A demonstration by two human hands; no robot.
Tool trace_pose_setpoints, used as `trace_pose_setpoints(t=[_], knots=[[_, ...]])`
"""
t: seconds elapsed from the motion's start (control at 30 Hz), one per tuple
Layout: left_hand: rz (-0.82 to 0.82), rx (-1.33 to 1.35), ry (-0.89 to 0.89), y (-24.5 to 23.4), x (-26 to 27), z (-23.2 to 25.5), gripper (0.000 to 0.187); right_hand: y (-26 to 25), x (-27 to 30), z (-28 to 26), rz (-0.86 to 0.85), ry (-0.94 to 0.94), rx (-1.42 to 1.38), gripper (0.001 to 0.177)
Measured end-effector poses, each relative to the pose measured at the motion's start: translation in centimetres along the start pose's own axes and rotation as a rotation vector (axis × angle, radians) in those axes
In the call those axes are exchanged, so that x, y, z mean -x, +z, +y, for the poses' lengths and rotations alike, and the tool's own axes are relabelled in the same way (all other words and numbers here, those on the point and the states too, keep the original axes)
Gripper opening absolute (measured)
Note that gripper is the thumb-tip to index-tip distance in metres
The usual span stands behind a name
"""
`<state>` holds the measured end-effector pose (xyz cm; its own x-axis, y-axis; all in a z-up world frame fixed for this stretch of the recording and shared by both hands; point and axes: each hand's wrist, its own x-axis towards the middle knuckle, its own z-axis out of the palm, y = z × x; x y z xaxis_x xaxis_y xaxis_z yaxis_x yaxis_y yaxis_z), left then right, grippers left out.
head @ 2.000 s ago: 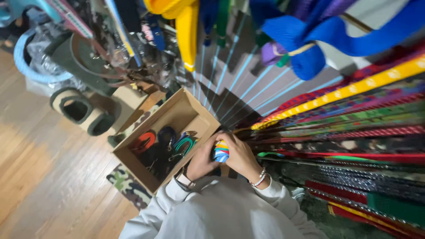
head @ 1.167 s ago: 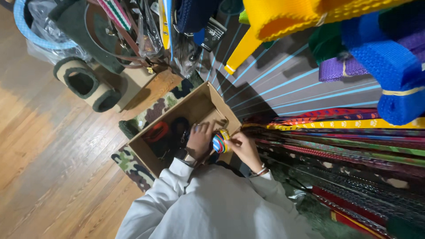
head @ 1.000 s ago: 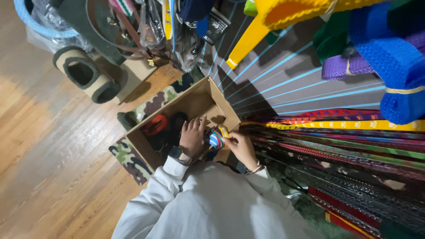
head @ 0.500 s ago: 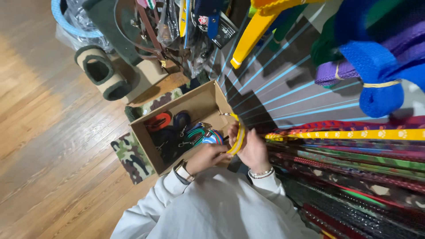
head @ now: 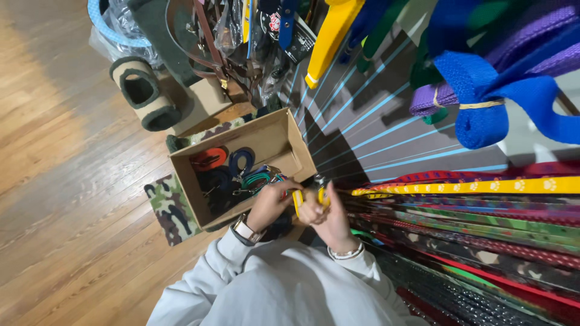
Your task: The person organizes several pet leashes in a cardboard box, handling them one by one and arranging them by color.
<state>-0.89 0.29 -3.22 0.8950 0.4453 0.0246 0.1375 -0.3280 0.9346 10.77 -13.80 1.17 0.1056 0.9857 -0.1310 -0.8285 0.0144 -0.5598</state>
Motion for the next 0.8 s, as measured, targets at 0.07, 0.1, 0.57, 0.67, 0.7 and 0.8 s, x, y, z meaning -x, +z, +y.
trace_pose_setpoints(t=[0.07, 0.1, 0.57, 0.67, 0.7, 0.8], knots=[[0.028, 0.026, 0.039, -0.6, -0.7, 1.1, 0.029, 0.0, 0.1, 0.6, -0.004, 0.006, 0.079, 0.066], [0.049, 0.052, 0.080, -1.0, -0.9, 1.7, 0.029, 0.1, 0.1, 1.2, -0.004, 0.006, 0.155, 0.066], [0.247, -0.205, 0.318, -5.4, -1.6, 7.4, 0.039, 3.3, -1.2, 4.2, 0.245, 0.067, 0.386, 0.048], [0.296, -0.459, 0.433, -6.3, -0.2, 8.2, 0.025, 5.4, -3.2, 3.6, 0.522, 0.006, 0.345, 0.057], [0.331, -0.605, 0.484, -6.4, 0.3, 8.1, 0.021, 6.7, -3.9, 3.0, 0.659, -0.089, 0.332, 0.060], [0.362, -0.743, 0.575, -6.5, 1.8, 7.0, 0.024, -9.3, -6.1, 10.6, 0.645, -0.097, 0.232, 0.062]])
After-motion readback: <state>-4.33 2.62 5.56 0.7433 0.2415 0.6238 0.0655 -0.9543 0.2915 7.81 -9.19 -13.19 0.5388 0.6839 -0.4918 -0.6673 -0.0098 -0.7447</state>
